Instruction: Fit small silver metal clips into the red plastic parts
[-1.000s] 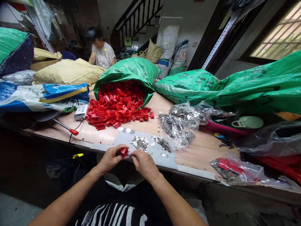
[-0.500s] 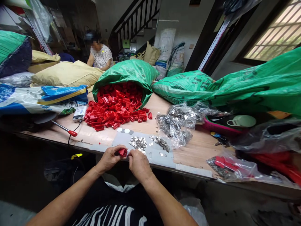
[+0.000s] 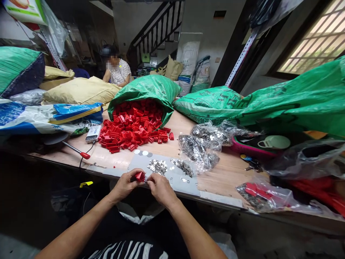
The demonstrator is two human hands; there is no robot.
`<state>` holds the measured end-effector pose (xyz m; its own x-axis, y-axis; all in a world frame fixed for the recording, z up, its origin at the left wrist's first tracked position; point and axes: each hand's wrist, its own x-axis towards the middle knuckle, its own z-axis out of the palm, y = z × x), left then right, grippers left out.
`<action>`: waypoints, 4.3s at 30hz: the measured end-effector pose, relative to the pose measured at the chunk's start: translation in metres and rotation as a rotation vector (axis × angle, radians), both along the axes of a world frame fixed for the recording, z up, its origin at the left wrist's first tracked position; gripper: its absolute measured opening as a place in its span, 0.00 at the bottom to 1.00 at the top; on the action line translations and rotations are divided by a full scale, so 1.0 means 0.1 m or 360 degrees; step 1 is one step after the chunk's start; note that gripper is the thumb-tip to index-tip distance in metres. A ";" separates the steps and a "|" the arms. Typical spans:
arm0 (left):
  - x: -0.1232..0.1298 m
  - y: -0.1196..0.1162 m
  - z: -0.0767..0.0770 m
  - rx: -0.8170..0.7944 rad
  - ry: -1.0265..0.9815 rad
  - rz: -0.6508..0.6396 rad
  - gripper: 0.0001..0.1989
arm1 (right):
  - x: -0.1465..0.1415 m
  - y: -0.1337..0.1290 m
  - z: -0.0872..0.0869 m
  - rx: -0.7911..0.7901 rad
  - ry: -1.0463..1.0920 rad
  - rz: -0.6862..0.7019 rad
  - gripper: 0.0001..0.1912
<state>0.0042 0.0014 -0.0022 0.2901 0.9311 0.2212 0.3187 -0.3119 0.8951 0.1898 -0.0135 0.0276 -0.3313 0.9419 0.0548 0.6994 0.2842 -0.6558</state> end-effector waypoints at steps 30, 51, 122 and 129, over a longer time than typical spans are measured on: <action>-0.03 0.04 0.00 -0.0092 0.0002 -0.0055 0.14 | -0.01 0.03 0.01 -0.0061 -0.0046 0.0008 0.08; 0.05 -0.08 0.02 -0.0071 -0.0090 0.0095 0.14 | -0.09 -0.06 0.03 0.0079 -0.0286 0.0012 0.10; 0.27 -0.68 0.07 -0.1244 -0.2005 0.0278 0.11 | -0.15 -0.37 -0.13 -0.0199 0.0775 -0.0043 0.07; 0.07 -0.59 -0.57 -0.1603 -0.1497 0.0592 0.15 | -0.10 -0.16 -0.02 -0.0065 0.0494 0.0064 0.05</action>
